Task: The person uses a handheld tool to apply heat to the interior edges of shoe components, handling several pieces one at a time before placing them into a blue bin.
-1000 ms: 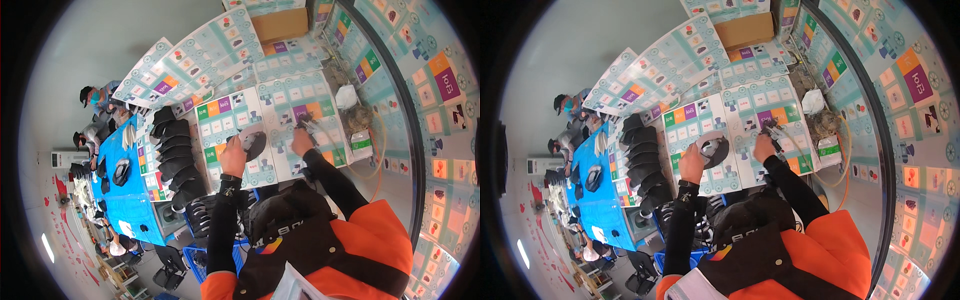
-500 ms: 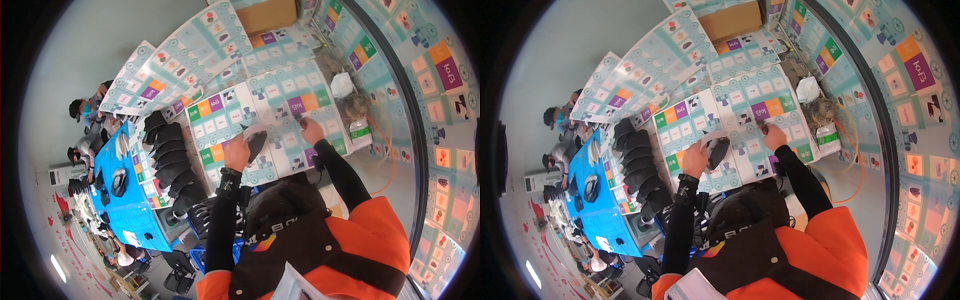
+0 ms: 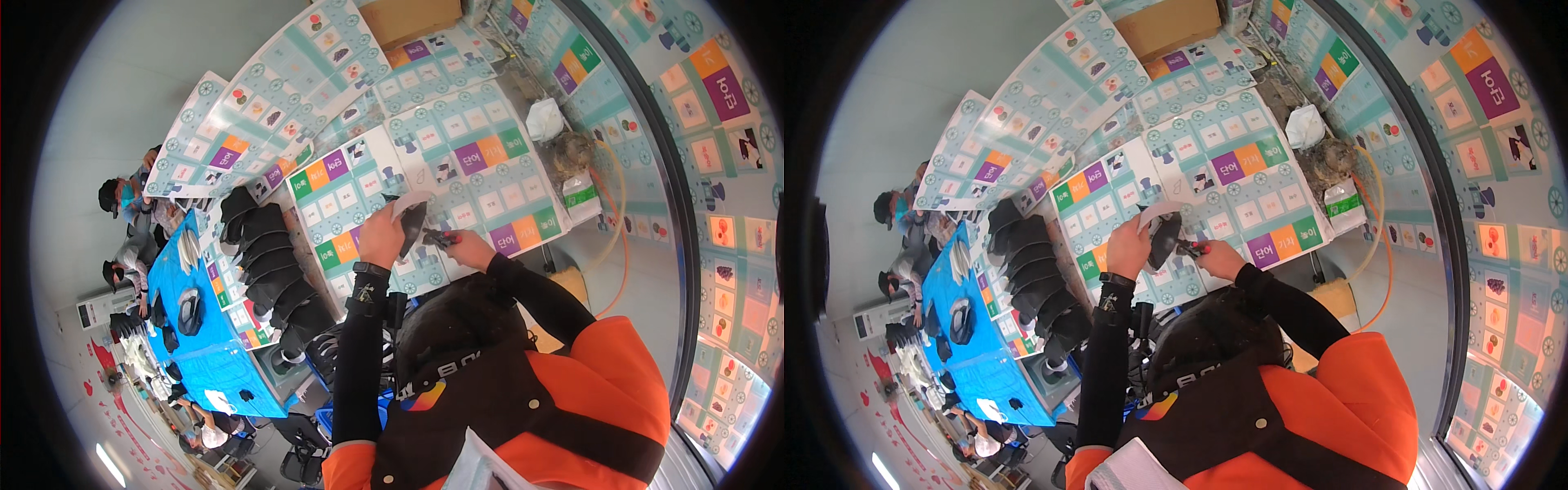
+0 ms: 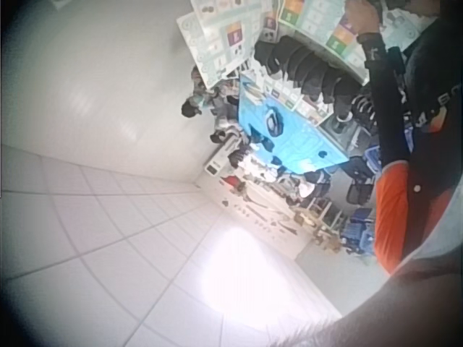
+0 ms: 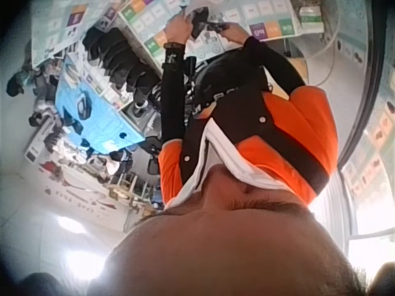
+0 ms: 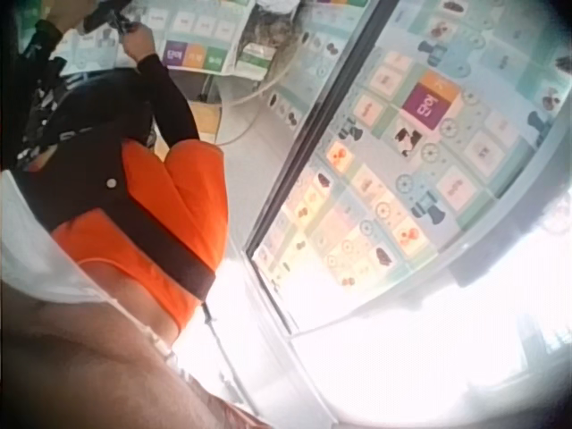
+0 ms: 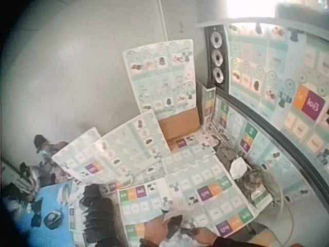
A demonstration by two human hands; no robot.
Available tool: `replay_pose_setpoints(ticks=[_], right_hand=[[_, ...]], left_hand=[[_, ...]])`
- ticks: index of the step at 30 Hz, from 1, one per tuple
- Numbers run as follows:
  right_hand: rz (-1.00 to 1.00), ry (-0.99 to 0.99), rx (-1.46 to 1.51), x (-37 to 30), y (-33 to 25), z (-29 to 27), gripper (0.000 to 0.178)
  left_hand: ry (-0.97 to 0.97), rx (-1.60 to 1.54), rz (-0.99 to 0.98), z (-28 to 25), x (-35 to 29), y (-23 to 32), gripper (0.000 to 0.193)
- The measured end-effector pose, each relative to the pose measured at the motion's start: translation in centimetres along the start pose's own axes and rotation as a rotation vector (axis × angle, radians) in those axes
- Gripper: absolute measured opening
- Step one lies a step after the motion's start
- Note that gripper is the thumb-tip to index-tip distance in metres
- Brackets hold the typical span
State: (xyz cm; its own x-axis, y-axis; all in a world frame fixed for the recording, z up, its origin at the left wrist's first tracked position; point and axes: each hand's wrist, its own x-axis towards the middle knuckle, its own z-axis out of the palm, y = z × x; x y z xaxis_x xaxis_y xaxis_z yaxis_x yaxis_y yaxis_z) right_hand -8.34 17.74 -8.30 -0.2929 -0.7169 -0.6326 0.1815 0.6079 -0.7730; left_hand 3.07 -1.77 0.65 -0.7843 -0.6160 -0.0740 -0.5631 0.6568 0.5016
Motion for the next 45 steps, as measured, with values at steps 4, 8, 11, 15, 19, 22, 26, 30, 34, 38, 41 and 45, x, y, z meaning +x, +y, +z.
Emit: replay_pose_setpoints(ticks=[4, 8, 11, 15, 19, 22, 26, 30, 34, 38, 41, 45], right_hand=[[-0.215, 0.131, -0.209, 0.8, 0.6, 0.3, 0.036], [-0.131, 0.082, -0.226, 0.3, -0.8, 0.5, 0.035], [-0.181, 0.121, -0.238, 0.2, -1.5, 0.8, 0.031], [-0.189, 0.067, -0.296, -0.2, -2.5, 0.9, 0.029], [-0.243, 0.175, -0.265, 0.5, -2.2, 1.6, 0.028], [-0.220, 0.030, -0.344, 0.7, -1.9, 1.4, 0.028], [-0.235, 0.086, -0.273, 1.2, -1.2, 1.1, 0.029], [-0.196, 0.031, -0.302, 0.0, -2.0, 2.1, 0.033], [-0.194, 0.003, -0.340, 0.0, -1.9, 1.7, 0.033], [-0.172, -0.042, -0.317, 0.3, -0.9, 1.9, 0.032], [-0.156, -0.045, -0.274, 0.2, -0.2, 1.9, 0.033], [-0.184, -0.010, -0.342, 0.0, -0.7, 2.0, 0.033]], left_hand=[[0.000, 0.012, -0.006, -0.1, -0.4, -0.2, 0.028], [0.041, -0.035, 0.011, -0.3, -0.8, -0.7, 0.029], [0.030, -0.045, -0.021, -0.8, -1.3, -1.1, 0.029], [0.019, -0.047, -0.017, -1.5, -1.8, -1.0, 0.030], [-0.002, -0.061, -0.037, -2.4, -2.7, -1.7, 0.030], [-0.013, -0.088, -0.040, -2.6, -3.1, -1.7, 0.034], [-0.047, -0.110, -0.091, -3.3, -3.8, -1.3, 0.041], [0.017, -0.119, -0.067, -2.9, -4.8, -2.2, 0.046], [0.022, -0.125, -0.068, -2.8, -5.0, -2.0, 0.045], [0.018, -0.098, -0.103, -2.9, -4.5, -1.8, 0.044], [0.017, -0.098, -0.093, -2.7, -3.7, -1.4, 0.043], [-0.008, -0.070, -0.077, -2.5, -2.9, -1.2, 0.044]])
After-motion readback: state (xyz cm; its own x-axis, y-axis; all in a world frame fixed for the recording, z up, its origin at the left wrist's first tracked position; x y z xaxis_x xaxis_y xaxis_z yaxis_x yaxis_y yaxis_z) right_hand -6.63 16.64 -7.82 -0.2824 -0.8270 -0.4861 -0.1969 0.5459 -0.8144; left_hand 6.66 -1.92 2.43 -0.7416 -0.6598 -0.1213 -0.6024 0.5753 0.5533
